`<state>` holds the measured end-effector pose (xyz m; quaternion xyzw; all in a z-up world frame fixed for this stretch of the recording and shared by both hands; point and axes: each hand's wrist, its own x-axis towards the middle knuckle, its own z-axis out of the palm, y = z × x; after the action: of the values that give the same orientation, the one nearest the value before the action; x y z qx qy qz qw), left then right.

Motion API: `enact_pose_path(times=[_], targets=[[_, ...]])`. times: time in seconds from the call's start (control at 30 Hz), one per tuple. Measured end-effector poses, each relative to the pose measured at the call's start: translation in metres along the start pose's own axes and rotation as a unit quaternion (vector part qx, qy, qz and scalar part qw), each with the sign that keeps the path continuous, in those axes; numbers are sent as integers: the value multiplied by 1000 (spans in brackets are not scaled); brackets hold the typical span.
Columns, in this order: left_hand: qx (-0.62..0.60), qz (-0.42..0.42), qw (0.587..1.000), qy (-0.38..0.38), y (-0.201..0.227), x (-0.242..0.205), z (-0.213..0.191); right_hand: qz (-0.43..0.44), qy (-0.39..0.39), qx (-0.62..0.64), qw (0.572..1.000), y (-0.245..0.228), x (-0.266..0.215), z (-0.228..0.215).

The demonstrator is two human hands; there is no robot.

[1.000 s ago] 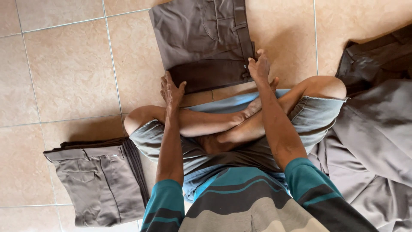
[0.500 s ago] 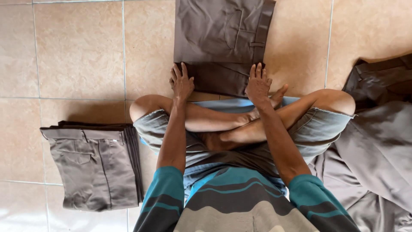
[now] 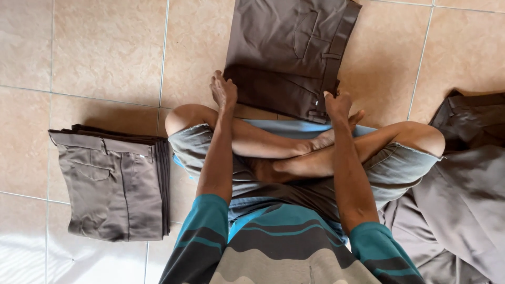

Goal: Folding brown trousers while sitting on the floor.

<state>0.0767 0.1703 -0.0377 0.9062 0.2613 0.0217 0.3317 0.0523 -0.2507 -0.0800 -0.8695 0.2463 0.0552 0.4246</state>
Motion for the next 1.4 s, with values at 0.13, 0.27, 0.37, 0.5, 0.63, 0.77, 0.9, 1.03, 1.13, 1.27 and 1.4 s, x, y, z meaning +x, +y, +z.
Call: enact_pose_path(times=[0.13,0.27,0.37,0.5,0.63,0.77,0.9,1.03,1.13,1.27,1.4], targets=[[52,13,999,-5,17,-17,-15,-24,105,-66,992,-68,-33,-27],[82,122,988,-43,72,-49,-48,-168,69,-195,964,-96,-54,-35],[108,101,988,-41,61,-38,-34,-218,30,-213,952,-87,-54,-31],[34,90,995,-10,52,-30,-28,-205,48,-113,971,-69,-45,-25],[-5,45,998,48,23,-13,-5,-103,50,-56,992,-45,-29,-16],[-64,9,998,13,-22,16,26,-4,31,11,999,-35,-4,-14],[-58,73,996,-2,32,-16,-18,4,50,17,999,-48,-10,-17],[-35,142,989,22,37,-31,-19,-125,118,-63,983,-79,-41,-31],[-5,159,987,26,31,-31,-13,-141,121,-82,979,-62,-29,-23],[17,163,986,21,30,-30,-11,-107,100,-97,984,-54,-19,-21],[19,140,990,14,38,-34,-17,-129,114,-95,980,-45,-15,-15]])
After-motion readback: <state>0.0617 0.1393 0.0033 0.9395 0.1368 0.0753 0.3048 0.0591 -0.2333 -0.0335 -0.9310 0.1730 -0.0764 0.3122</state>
